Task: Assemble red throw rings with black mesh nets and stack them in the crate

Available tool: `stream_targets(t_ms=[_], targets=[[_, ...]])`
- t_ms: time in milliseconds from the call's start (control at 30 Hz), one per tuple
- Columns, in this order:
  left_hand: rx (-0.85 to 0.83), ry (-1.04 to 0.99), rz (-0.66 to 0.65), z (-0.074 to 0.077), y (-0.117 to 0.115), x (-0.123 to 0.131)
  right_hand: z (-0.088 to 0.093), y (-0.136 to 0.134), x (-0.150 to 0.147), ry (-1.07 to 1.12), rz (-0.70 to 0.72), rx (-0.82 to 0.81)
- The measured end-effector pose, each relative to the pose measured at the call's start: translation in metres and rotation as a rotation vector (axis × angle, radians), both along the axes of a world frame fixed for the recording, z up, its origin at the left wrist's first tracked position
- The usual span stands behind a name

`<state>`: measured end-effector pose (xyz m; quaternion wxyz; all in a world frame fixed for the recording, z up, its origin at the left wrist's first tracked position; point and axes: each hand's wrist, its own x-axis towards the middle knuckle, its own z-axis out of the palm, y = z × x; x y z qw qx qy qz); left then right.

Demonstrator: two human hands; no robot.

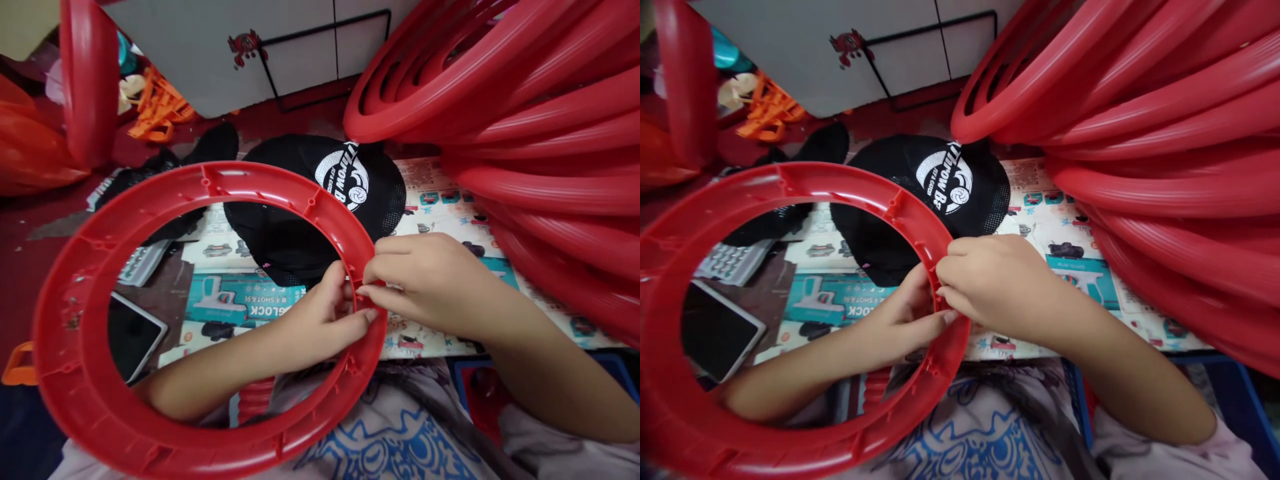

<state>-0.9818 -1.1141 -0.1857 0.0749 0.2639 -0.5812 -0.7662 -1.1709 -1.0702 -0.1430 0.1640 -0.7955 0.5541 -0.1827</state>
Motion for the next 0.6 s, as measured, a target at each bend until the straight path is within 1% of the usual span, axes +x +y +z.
stream_targets(t_ms=[133,200,267,333,400,500,600], targets=[[0.038,0.147,0.170,0.003,0.002,-0.009,-0.002,0.002,0.001,0.018,-0.047,-0.137],[0.025,0.178,0.204,0.004,0.002,-0.012,-0.003,0.002,0.000,0.007,-0.059,-0.155],[0.003,0.156,0.208,0.005,0.001,-0.011,-0.003,0.002,-0.001,-0.012,-0.065,-0.131],[-0.013,0.122,0.191,0.005,0.000,-0.009,-0.004,0.001,-0.004,-0.025,-0.058,-0.109],[-0.046,0.065,0.138,0.005,-0.002,-0.005,-0.005,0.000,-0.007,-0.020,-0.019,-0.133],[-0.126,-0.010,0.014,0.006,-0.005,-0.002,-0.008,0.000,-0.010,0.034,0.077,-0.260],[-0.167,-0.049,-0.065,0.010,-0.007,-0.002,-0.010,-0.001,-0.010,0.112,0.116,-0.362]])
